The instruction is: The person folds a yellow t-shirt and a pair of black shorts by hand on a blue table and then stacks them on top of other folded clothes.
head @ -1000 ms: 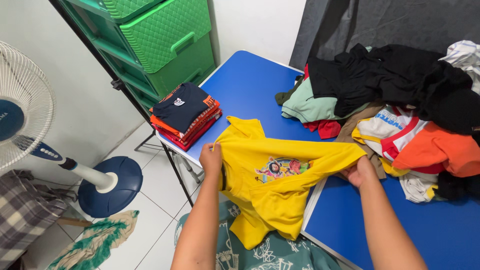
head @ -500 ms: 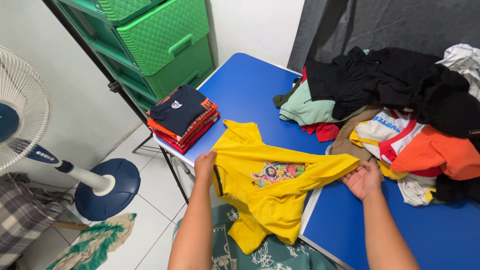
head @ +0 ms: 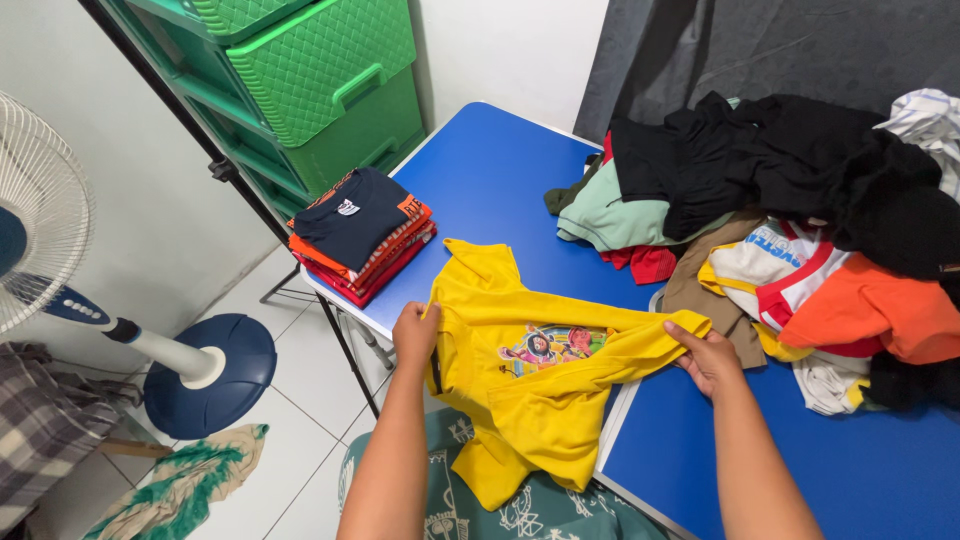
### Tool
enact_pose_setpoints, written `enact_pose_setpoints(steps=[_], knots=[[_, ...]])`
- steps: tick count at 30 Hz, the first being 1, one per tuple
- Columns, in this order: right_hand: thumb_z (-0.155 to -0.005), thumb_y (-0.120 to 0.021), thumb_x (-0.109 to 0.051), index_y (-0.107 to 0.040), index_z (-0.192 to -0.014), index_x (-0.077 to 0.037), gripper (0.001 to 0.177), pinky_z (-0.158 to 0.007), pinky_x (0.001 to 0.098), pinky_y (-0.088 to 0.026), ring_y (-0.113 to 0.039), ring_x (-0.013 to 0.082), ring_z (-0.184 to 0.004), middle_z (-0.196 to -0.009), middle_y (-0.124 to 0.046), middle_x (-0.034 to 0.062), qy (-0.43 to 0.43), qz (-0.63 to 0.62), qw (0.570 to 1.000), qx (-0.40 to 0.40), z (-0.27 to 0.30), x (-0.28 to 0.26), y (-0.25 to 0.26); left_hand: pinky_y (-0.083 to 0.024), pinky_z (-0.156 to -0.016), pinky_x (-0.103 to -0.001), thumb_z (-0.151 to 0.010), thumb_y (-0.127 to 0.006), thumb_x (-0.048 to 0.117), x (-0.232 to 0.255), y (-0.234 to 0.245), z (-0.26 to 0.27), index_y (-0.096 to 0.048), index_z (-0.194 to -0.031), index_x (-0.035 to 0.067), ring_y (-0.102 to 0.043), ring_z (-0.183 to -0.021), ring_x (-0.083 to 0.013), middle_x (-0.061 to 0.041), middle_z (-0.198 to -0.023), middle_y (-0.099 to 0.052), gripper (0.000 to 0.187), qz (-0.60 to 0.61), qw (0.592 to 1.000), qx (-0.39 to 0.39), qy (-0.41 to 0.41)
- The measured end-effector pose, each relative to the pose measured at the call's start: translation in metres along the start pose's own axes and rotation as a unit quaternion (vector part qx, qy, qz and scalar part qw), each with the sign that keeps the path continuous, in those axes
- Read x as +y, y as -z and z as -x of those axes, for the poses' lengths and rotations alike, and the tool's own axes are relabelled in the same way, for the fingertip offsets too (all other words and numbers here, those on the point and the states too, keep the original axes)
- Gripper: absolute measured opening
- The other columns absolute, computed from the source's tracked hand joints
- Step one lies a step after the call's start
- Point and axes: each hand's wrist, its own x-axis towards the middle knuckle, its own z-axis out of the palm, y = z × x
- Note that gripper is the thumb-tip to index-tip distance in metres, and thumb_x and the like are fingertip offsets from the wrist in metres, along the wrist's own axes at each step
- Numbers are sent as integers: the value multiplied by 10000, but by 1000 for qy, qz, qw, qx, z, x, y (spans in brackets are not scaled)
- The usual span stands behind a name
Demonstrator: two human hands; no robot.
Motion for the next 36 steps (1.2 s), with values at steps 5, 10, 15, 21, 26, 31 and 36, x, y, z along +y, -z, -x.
enact_pose_setpoints(steps=[5,10,15,21,26,31,36], knots=[[-860,-782,-113,-643,-1239,-27,413,-906,343,-590,-713,210,-1055,-1182,-718,93,1,0,1000,0,-1,2,3,-532,-773,-423,-876,-694,428,4,1,2,-684,-909,82,-695,-794,-321,-139,-822,-731,347,-1,1000,4,-6],[-871,-772,-127,-652,-1232,-22,394,-903,345,-591,-714,215,-1048,-1182,-719,100,4,-4,1000,-9,0,1,2,-530,-769,-418,-874,-695,423,8,4,5,-684,-914,87,-690,-784,-312,-137,-815,-729,338,3,1000,-3,16],[-876,-771,-121,-650,-1228,-14,388,-900,345,-590,-717,222,-1044,-1177,-722,108,6,-13,1000,-10,0,2,3,-530,-764,-413,-878,-691,422,10,5,7,-687,-918,90,-692,-774,-302,-135,-805,-728,334,5,1000,-6,19],[-876,-770,-119,-651,-1228,-13,387,-892,345,-589,-717,226,-1041,-1176,-723,110,6,-19,1000,-10,2,2,3,-532,-764,-412,-874,-690,425,11,6,7,-689,-927,90,-694,-775,-301,-138,-804,-729,340,10,1000,-10,27],[-872,-768,-109,-651,-1231,-18,389,-906,340,-588,-715,220,-1054,-1182,-722,105,2,-18,1000,0,4,0,1,-529,-792,-419,-896,-658,417,3,1,0,-703,-953,76,-700,-831,-321,-153,-864,-740,349,-1,1000,0,13],[-880,-765,-115,-647,-1237,-19,388,-903,346,-584,-712,223,-1056,-1188,-718,107,-1,-13,1000,-1,4,0,2,-537,-802,-409,-888,-604,355,0,1,0,-731,-976,76,-713,-840,-317,-145,-880,-758,319,30,999,-4,16],[-874,-765,-106,-645,-1239,-19,393,-908,342,-586,-712,220,-1057,-1187,-719,106,4,-24,1000,-10,2,0,3,-543,-789,-412,-861,-625,358,4,3,1,-730,-980,75,-721,-818,-313,-150,-860,-761,325,20,999,-17,30]])
